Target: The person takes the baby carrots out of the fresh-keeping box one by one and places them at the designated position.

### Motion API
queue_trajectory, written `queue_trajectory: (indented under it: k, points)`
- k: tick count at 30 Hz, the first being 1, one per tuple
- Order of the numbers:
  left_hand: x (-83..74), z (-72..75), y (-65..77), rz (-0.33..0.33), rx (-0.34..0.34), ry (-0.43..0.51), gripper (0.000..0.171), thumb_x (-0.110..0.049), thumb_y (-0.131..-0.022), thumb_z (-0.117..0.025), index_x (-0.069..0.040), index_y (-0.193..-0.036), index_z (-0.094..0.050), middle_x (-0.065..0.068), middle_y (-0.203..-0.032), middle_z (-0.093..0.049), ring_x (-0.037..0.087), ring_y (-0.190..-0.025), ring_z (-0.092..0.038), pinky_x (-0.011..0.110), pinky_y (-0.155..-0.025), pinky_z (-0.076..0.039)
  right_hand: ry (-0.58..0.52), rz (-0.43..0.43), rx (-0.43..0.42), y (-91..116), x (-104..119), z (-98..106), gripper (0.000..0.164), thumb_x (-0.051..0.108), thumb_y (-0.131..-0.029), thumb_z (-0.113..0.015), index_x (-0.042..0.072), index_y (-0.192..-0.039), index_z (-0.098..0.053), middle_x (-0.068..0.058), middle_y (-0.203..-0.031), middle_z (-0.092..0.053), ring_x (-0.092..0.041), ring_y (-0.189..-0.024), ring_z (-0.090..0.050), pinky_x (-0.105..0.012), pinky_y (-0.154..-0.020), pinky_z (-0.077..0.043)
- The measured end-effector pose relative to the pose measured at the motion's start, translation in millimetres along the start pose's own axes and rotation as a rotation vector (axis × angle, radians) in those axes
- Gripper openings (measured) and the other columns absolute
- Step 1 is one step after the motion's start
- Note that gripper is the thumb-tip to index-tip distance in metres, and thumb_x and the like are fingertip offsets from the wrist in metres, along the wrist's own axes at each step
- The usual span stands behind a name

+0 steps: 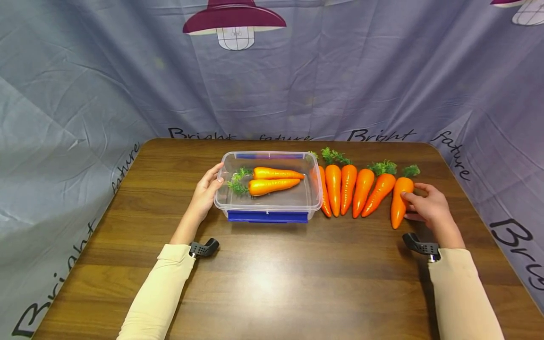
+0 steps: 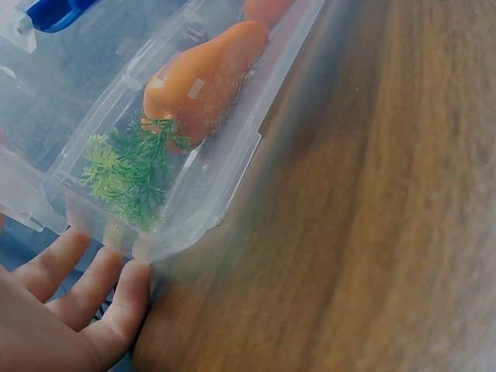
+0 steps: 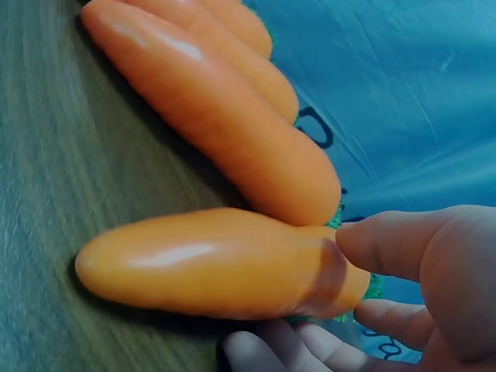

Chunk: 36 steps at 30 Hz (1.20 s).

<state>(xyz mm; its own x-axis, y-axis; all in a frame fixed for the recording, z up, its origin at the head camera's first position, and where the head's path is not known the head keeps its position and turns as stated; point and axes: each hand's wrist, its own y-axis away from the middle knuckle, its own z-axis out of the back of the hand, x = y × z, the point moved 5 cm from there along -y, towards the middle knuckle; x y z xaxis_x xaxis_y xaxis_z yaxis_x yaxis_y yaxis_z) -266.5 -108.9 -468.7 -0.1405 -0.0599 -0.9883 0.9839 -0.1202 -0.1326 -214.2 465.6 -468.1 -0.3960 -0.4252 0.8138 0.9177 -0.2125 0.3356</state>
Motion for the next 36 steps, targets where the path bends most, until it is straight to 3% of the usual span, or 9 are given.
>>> queue_trajectory:
  k: [3, 8, 14, 21, 24, 27, 31, 34, 36]
  points:
    - [0.0, 0.0, 0.1, 0.002, 0.003, 0.004, 0.05, -0.008, -0.104, -0.049, -0.005, -0.153, -0.041, 0.024, -0.161, -0.037, 0.042, -0.147, -0.04, 0.057, -0.12, -0.037, -0.014, 0.0, -0.005, 1.4, -0.6, 0.7, 0.086, 0.029, -0.104, -0.054, -0.012, -0.156, 0.0, 0.018, -0.083, -0.053, -0.001, -0.069, -0.066, -0.033, -0.067, -0.065]
    - [-1.0, -1.0, 1.0, 0.009, 0.002, 0.007, 0.049, -0.008, -0.105, -0.049, -0.005, -0.153, -0.042, 0.026, -0.158, -0.041, 0.043, -0.144, -0.044, 0.056, -0.119, -0.039, -0.006, 0.006, -0.029, 4.8, -4.7, 3.8, 0.085, 0.028, -0.104, -0.052, -0.013, -0.156, 0.001, 0.022, -0.078, -0.055, -0.001, -0.067, -0.067, -0.031, -0.064, -0.064]
    - [-1.4, -0.5, 1.5, 0.014, 0.004, 0.001, 0.05, -0.008, -0.104, -0.048, -0.005, -0.154, -0.041, 0.025, -0.159, -0.04, 0.042, -0.143, -0.044, 0.055, -0.119, -0.039, 0.089, 0.037, -0.15, 10.7, 1.0, 10.1, 0.08, 0.031, -0.102, -0.054, -0.011, -0.157, -0.013, 0.023, -0.078, -0.052, 0.0, -0.063, -0.065, -0.029, -0.06, -0.063]
    - [-2.1, 0.0, 1.1, 0.017, -0.001, 0.004, 0.05, -0.008, -0.105, -0.048, -0.006, -0.154, -0.041, 0.025, -0.158, -0.042, 0.041, -0.142, -0.046, 0.055, -0.119, -0.04, 0.22, 0.194, -0.352, 21.9, 40.8, 5.4, 0.064, 0.029, -0.099, -0.059, -0.007, -0.149, -0.041, 0.04, -0.065, -0.044, 0.006, -0.05, -0.058, -0.017, -0.048, -0.053]
    - [-2.3, -0.3, 1.1, 0.02, -0.001, 0.007, 0.05, -0.008, -0.105, -0.048, -0.006, -0.154, -0.041, 0.025, -0.158, -0.041, 0.041, -0.142, -0.045, 0.055, -0.119, -0.039, 0.3, 0.291, -0.413, 27.7, 68.5, -4.9, 0.056, 0.03, -0.097, -0.062, -0.002, -0.143, -0.052, 0.042, -0.068, -0.041, 0.017, -0.057, -0.049, -0.011, -0.05, -0.045]
    - [-2.0, -0.5, 1.3, 0.021, 0.0, 0.011, 0.05, -0.007, -0.105, -0.048, -0.006, -0.154, -0.041, 0.024, -0.16, -0.038, 0.04, -0.144, -0.043, 0.055, -0.12, -0.038, 0.362, 0.394, -0.417, 31.8, 99.0, -21.5, 0.049, 0.029, -0.095, -0.064, 0.004, -0.137, -0.06, 0.037, -0.074, -0.046, 0.022, -0.065, -0.042, -0.009, -0.054, -0.039]
    - [-2.7, -0.6, 2.1, 0.028, 0.0, 0.015, 0.05, -0.008, -0.105, -0.048, -0.006, -0.154, -0.041, 0.024, -0.162, -0.036, 0.042, -0.145, -0.042, 0.056, -0.12, -0.038, 0.389, 0.526, -0.333, 36.7, 139.0, -54.5, 0.046, 0.026, -0.094, -0.068, 0.007, -0.135, -0.062, 0.004, -0.089, -0.072, 0.02, -0.07, -0.047, -0.009, -0.058, -0.04]
    - [-3.7, -0.8, 2.6, 0.032, 0.001, 0.024, 0.049, -0.009, -0.106, -0.047, -0.006, -0.154, -0.041, 0.025, -0.161, -0.037, 0.043, -0.142, -0.045, 0.057, -0.118, -0.04, 0.408, 0.593, -0.248, 39.6, 164.8, -83.5, 0.045, 0.024, -0.094, -0.069, 0.008, -0.135, -0.062, -0.02, -0.106, -0.074, 0.002, -0.078, -0.064, -0.013, -0.064, -0.044]
    - [-3.9, -1.4, 2.6, 0.031, 0.005, 0.029, 0.049, -0.009, -0.106, -0.047, -0.006, -0.154, -0.04, 0.027, -0.159, -0.038, 0.044, -0.141, -0.046, 0.058, -0.117, -0.041, 0.426, 0.628, -0.189, 40.9, 179.0, -102.5, 0.044, 0.022, -0.094, -0.069, 0.008, -0.135, -0.061, -0.022, -0.109, -0.073, -0.016, -0.086, -0.071, -0.021, -0.068, -0.049]
